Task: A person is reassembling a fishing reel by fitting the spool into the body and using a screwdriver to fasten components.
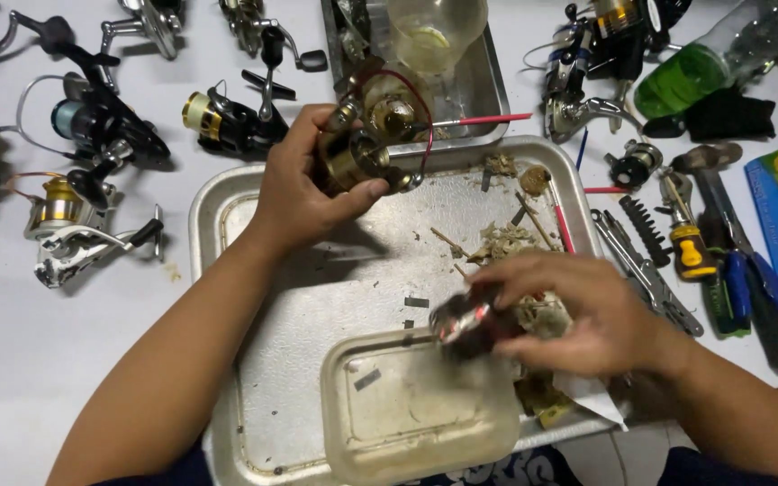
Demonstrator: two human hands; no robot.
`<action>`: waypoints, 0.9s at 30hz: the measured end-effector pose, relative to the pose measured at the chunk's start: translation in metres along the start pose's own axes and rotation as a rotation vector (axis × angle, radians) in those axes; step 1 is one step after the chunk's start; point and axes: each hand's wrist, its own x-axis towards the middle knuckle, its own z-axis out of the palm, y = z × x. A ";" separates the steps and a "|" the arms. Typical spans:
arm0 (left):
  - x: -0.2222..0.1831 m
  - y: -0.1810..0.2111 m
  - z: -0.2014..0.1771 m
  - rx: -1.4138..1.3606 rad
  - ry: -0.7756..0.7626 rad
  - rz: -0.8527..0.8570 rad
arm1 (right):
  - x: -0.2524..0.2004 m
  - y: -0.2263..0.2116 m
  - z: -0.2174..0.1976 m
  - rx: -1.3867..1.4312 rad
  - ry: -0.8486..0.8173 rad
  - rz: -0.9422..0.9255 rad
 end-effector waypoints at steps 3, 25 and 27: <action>0.000 0.008 0.005 0.003 -0.012 0.017 | 0.004 0.026 -0.012 0.449 0.383 0.096; -0.010 0.002 0.041 0.138 0.132 0.267 | 0.046 0.058 0.014 0.694 0.816 0.300; -0.010 0.001 0.041 0.135 0.124 0.271 | 0.046 0.059 0.015 0.682 0.805 0.294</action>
